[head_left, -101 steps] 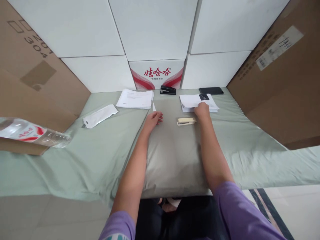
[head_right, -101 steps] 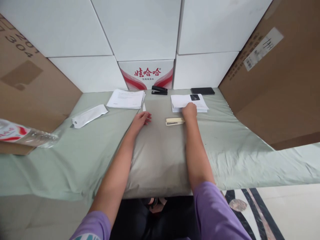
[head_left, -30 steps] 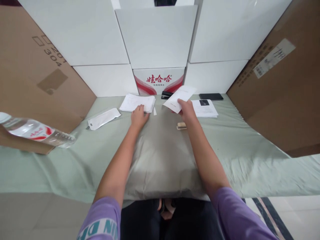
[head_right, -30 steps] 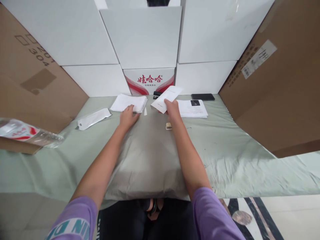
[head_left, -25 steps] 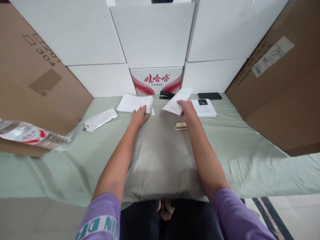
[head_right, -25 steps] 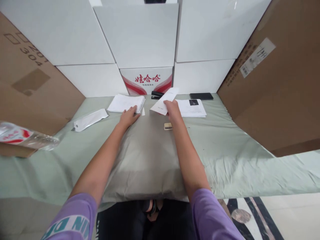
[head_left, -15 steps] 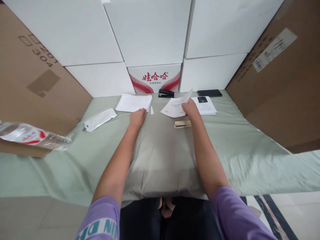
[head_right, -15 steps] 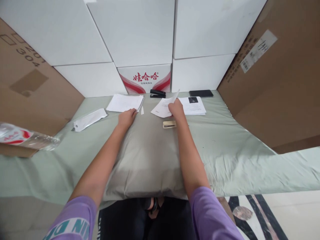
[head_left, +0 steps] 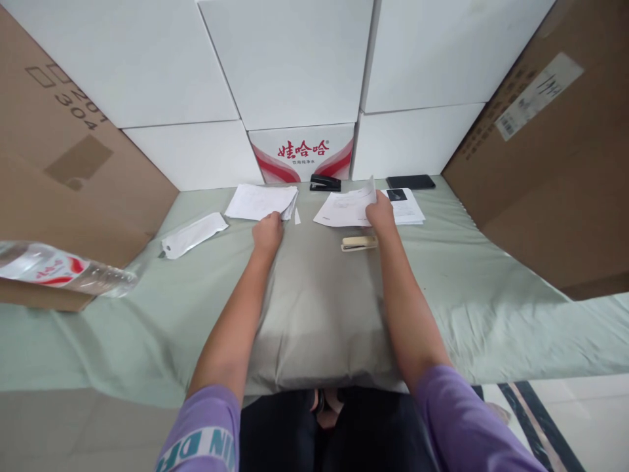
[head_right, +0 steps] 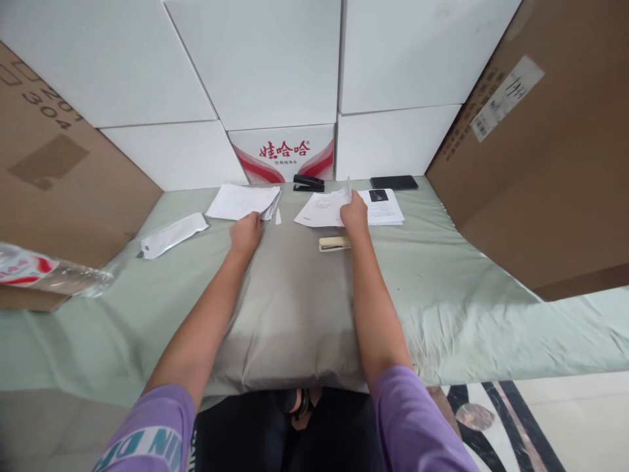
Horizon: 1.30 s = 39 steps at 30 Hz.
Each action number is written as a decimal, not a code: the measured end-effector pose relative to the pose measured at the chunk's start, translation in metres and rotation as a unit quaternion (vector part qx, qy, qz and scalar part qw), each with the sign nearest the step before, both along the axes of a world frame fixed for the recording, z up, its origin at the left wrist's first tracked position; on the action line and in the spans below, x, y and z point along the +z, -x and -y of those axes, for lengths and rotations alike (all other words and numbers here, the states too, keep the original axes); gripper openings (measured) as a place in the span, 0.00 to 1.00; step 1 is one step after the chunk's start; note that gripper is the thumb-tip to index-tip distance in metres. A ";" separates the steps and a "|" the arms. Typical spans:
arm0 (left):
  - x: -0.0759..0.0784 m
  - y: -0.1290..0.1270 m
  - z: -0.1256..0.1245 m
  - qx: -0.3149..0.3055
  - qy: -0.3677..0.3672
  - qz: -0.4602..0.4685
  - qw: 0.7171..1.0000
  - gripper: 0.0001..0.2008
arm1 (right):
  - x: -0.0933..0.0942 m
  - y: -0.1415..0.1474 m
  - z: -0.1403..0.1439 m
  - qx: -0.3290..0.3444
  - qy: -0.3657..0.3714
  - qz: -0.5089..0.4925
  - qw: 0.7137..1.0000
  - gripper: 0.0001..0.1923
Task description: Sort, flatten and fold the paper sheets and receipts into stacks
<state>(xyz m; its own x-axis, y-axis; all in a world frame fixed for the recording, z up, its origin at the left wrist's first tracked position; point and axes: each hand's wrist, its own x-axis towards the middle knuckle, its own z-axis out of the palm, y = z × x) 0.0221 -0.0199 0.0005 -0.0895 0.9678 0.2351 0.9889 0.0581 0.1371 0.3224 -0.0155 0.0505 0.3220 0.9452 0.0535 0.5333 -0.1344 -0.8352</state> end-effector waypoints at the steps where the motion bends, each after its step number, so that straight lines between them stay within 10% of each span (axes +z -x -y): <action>1: 0.001 0.000 0.001 0.004 -0.006 -0.004 1.000 0.20 | -0.001 0.000 -0.002 0.003 -0.019 -0.033 0.999 0.30; 14: 0.004 -0.001 0.056 -0.136 -0.051 0.049 0.988 0.20 | 0.003 0.021 -0.014 0.040 -0.120 -0.340 0.932 0.24; 23: -0.010 0.064 0.020 0.127 -0.044 0.249 0.959 0.29 | -0.016 0.090 -0.005 0.137 -0.083 -0.228 0.960 0.23; 30: -0.021 0.093 0.010 0.135 -0.091 0.472 0.867 0.19 | -0.043 0.145 0.019 0.159 -0.030 -0.049 0.986 0.29; 39: -0.008 0.089 0.030 -0.007 0.023 0.612 0.790 0.20 | -0.066 0.146 0.018 0.141 -0.117 -0.114 0.976 0.24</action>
